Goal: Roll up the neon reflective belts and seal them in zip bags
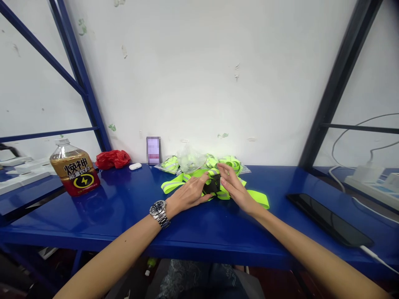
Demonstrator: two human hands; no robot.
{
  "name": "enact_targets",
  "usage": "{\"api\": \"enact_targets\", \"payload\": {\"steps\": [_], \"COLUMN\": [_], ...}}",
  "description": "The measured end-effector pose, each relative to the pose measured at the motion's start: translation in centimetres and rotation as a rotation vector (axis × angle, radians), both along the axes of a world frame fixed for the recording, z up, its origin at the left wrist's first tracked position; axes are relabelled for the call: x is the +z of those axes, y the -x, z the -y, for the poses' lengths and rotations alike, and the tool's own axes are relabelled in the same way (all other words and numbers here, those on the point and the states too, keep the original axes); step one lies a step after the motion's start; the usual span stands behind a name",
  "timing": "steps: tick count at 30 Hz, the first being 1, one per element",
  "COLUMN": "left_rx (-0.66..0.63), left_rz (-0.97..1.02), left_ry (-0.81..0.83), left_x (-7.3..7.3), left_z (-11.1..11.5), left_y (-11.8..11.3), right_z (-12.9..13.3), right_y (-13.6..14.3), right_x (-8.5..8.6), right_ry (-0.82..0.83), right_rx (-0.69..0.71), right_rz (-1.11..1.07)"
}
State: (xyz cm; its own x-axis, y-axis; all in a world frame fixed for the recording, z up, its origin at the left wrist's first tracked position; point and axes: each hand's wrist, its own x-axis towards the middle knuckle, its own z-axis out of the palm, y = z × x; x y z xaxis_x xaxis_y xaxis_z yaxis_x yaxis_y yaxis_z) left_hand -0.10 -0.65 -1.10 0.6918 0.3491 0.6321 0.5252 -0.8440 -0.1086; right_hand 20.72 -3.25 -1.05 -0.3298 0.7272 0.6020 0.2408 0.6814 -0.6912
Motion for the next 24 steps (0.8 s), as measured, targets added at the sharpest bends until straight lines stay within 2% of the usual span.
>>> {"api": "enact_targets", "payload": {"steps": [7,9,13,15,18,21,24], "left_rx": [-0.030,-0.025,-0.028,-0.030,0.041,0.068,-0.013], "left_rz": [0.035,0.039,0.000,-0.041,-0.047,-0.014,-0.116], "left_ry": [-0.069,-0.076,-0.091,-0.111,-0.195,-0.275,-0.202], "left_x": [-0.3,-0.3,0.0,0.4,0.8,0.9,0.6], "left_z": [-0.4,-0.6,-0.8,-0.8,-0.6,0.1,1.3], "left_y": [-0.1,0.0,0.3,0.4,0.4,-0.2,-1.5], "right_z": [0.6,0.5,0.0,-0.2,-0.5,-1.0,-1.4], "right_y": [0.1,-0.2,-1.0,-1.2,-1.2,-1.3,-1.7], "right_x": [0.5,0.8,1.0,1.0,1.0,1.1,1.2], "right_ry": [-0.045,-0.137,-0.392,-0.469,-0.531,-0.554,-0.557], "right_rx": [-0.016,-0.073,-0.239,-0.345,-0.444,-0.444,-0.405], "right_rz": [0.143,0.258,0.642,0.804,0.941,0.921,0.723]}}
